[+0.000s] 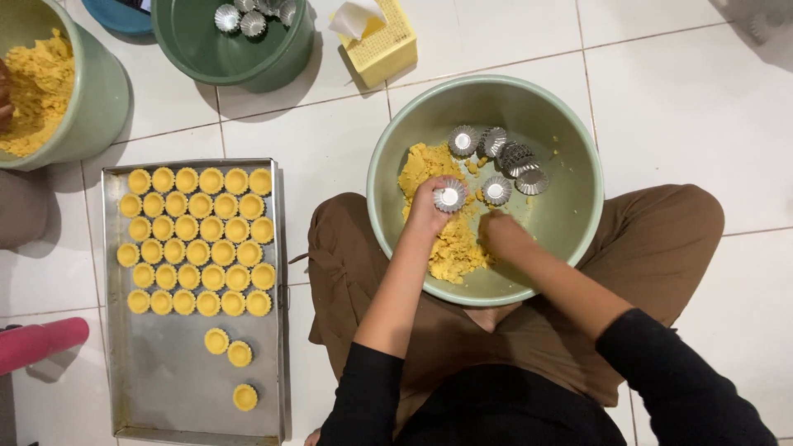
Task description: Manually pressing dough into small metal molds to create tart shells and arranging them on a baking sheet.
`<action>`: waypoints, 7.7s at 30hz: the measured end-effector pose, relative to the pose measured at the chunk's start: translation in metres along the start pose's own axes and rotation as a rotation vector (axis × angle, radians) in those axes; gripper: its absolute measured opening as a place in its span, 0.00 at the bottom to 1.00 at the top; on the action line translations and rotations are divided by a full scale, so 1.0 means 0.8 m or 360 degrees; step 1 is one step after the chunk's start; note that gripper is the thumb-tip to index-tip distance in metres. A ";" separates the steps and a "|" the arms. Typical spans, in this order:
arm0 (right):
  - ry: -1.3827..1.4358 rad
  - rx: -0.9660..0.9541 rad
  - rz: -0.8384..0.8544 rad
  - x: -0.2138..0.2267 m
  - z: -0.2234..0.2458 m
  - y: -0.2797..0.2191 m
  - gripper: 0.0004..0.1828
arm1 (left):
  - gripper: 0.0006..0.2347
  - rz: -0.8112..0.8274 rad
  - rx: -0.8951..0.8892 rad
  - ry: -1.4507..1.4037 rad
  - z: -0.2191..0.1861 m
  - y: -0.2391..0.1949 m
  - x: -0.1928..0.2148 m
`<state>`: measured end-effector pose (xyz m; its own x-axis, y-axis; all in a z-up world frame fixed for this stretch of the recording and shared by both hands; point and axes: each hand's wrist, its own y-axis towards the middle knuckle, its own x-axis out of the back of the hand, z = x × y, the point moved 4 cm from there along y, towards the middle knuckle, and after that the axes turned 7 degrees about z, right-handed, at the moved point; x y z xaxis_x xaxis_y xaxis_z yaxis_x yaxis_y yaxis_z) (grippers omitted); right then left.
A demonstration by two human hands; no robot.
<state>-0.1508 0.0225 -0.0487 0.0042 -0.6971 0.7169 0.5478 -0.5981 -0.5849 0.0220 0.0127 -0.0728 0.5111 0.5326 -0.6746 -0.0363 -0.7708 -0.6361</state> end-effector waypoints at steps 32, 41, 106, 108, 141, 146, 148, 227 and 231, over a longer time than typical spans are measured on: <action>0.0321 0.0944 -0.1025 0.086 0.100 -0.005 0.16 | 0.24 -0.0159 0.0074 -0.0379 0.041 -0.037 -0.004; 0.1758 0.0390 -0.0654 0.104 0.114 -0.050 0.32 | 0.24 -0.0750 -0.0625 0.0568 -0.028 -0.115 -0.069; 0.1863 0.0418 -0.0550 0.113 0.099 -0.071 0.14 | 0.02 -0.0417 -0.1705 0.2240 -0.064 -0.238 -0.104; 0.1770 0.0448 -0.0631 0.109 0.088 -0.063 0.12 | 0.11 -0.0228 -0.1653 0.2243 -0.063 -0.237 -0.109; 0.1832 0.0248 -0.0614 0.072 0.069 -0.054 0.10 | 0.09 -0.0251 -0.1063 0.2425 -0.032 -0.181 -0.066; 0.1856 0.0280 -0.0602 0.068 0.065 -0.049 0.04 | 0.09 -0.0345 -0.1152 0.2402 -0.023 -0.168 -0.064; 0.1860 0.0237 -0.0644 0.072 0.063 -0.055 0.04 | 0.10 -0.0206 -0.1159 0.2366 -0.021 -0.169 -0.069; 0.1948 0.0368 -0.0497 0.088 0.065 -0.060 0.31 | 0.11 -0.0372 -0.1331 0.2657 -0.015 -0.160 -0.054; 0.1894 0.0354 -0.0518 0.080 0.066 -0.055 0.32 | 0.13 -0.0567 -0.1480 0.2738 -0.009 -0.146 -0.036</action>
<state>-0.1304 0.0253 0.0427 -0.8513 -0.5233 -0.0385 0.5112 -0.8107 -0.2852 0.0174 0.0849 0.0236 0.5549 0.2774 0.7843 0.3239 -0.9404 0.1034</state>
